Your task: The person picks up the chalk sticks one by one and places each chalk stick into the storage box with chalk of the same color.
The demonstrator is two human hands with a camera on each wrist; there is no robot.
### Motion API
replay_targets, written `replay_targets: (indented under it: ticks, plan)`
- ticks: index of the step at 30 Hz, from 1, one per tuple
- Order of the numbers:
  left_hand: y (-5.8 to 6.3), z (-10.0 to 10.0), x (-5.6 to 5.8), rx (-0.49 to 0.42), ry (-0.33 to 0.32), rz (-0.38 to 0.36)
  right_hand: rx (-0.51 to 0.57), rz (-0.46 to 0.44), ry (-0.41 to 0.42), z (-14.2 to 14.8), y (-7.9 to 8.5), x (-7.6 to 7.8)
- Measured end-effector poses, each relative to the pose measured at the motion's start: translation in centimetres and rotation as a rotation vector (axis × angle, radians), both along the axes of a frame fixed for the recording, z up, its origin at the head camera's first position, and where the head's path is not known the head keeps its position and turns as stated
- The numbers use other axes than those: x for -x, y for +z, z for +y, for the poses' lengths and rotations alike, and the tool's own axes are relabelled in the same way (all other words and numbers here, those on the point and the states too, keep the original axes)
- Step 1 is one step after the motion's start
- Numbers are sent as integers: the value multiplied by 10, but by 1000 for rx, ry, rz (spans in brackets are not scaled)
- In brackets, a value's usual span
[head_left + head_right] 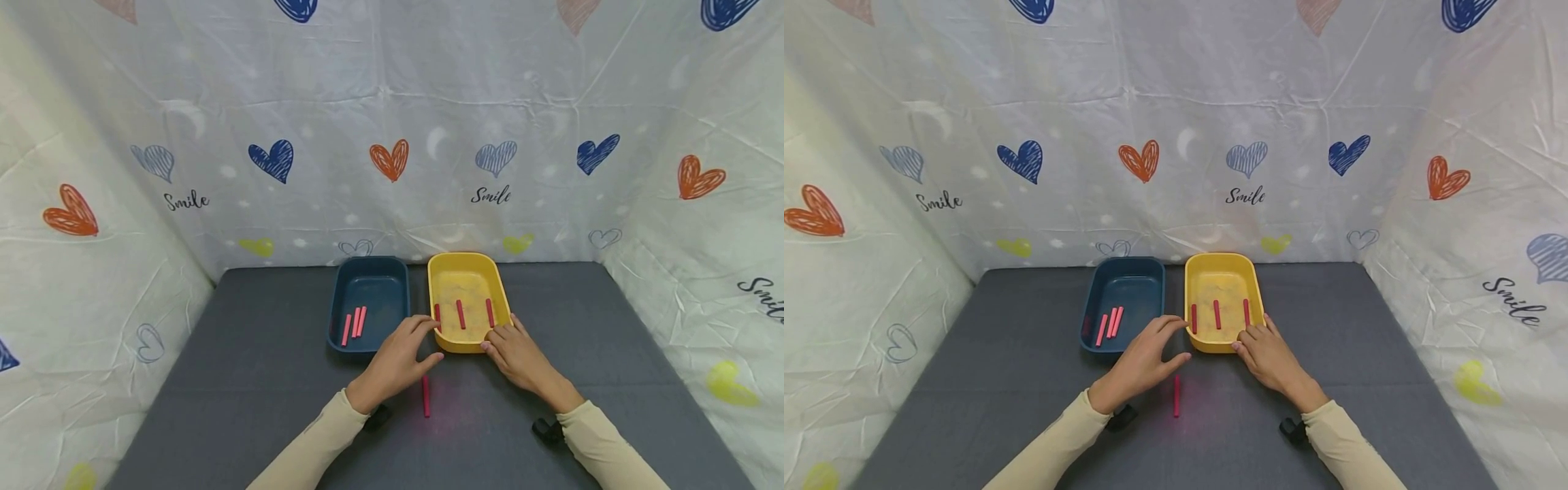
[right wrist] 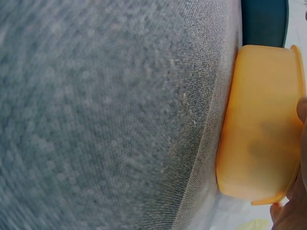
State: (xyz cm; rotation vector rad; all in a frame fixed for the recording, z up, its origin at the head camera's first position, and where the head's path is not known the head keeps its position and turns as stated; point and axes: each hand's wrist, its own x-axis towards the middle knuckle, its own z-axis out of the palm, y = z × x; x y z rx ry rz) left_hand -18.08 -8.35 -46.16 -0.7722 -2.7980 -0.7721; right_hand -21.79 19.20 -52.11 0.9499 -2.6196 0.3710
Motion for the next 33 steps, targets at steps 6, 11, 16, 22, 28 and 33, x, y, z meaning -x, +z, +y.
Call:
replay_targets:
  ticks: [6,11,16,22,28,33]
  plan:
    - [-5,-10,-12,18,1,-23,5,-9,8,-2,0,0]
    - [-13,-14,-18,44,-21,-25,-3,-13,-6,-1,1,-1]
    - [-22,-14,-23,57,-54,-18,-8,-17,-16,0,3,-3]
    - [-31,-14,-29,66,-58,-47,-3,-21,-9,-2,2,-3]
    - [-35,-15,-33,84,-39,-127,-8,-24,-15,-2,1,-3]
    - [-39,-16,-36,107,-24,-152,-16,-24,-18,-1,2,-2]
